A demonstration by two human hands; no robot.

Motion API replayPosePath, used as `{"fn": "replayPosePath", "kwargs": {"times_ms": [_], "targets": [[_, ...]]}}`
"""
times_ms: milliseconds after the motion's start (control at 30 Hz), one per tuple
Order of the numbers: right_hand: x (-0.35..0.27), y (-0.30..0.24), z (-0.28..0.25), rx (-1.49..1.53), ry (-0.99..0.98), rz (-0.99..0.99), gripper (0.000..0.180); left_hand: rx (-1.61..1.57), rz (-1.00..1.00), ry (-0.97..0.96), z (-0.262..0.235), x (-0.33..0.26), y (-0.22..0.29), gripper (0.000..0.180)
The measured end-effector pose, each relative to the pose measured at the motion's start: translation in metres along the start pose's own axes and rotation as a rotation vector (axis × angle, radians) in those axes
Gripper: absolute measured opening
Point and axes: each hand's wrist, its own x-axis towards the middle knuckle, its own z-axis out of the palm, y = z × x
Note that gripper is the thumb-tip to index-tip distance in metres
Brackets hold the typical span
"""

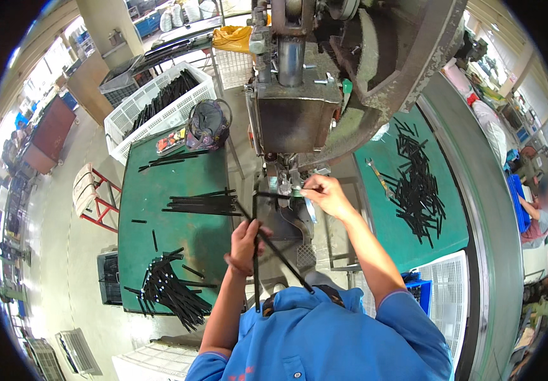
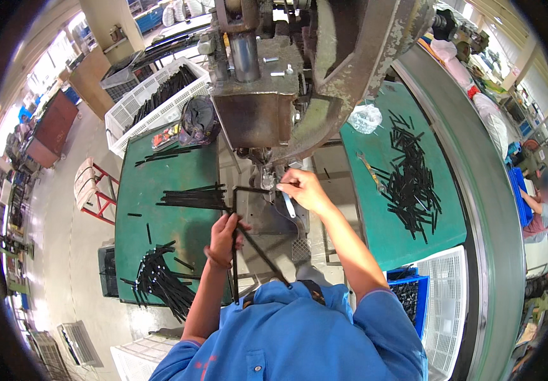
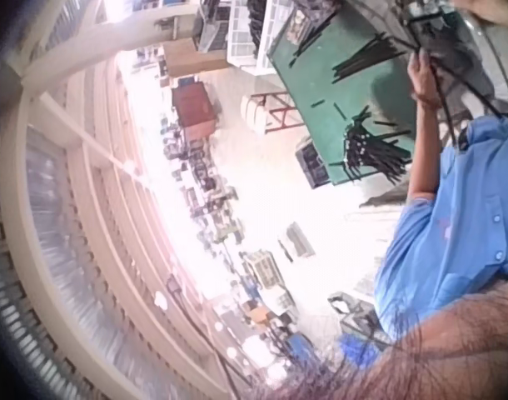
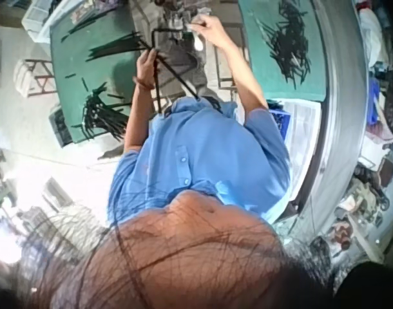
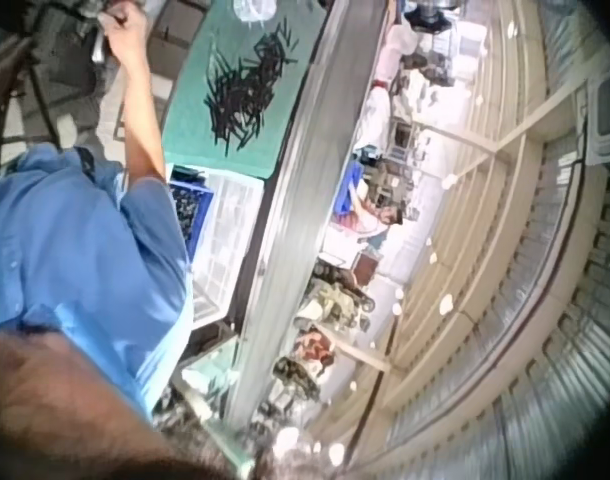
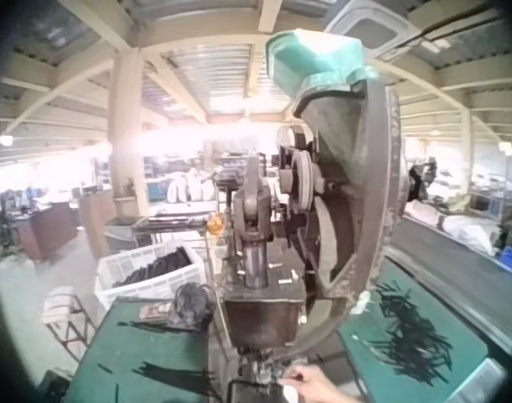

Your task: The person repeatedly picks up black rods from a green table, inserts them into a machine, and removes the assembled units. The person places the finished assemblies on the table and continues the cycle.

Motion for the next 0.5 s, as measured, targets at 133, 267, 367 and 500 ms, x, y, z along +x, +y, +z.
{"fn": "replayPosePath", "kwargs": {"times_ms": [133, 267, 367, 500], "targets": [[0.029, 0.003, 0.018, -0.063, -0.063, 0.150, 0.015, -0.061, 0.049, 0.138, -0.041, -0.013, -0.028, 0.019], [0.045, 0.041, 0.024, -0.002, -0.034, 0.134, 0.013, -0.115, 0.072, 0.194, -0.047, -0.023, -0.041, 0.020], [0.042, 0.025, 0.034, 0.016, -0.009, 0.291, 0.018, -0.143, 0.097, 0.249, -0.042, -0.032, -0.045, 0.022], [0.027, 0.020, 0.040, 0.136, 0.062, 0.300, 0.017, -0.143, 0.153, 0.264, -0.036, -0.039, -0.044, 0.023]]}}
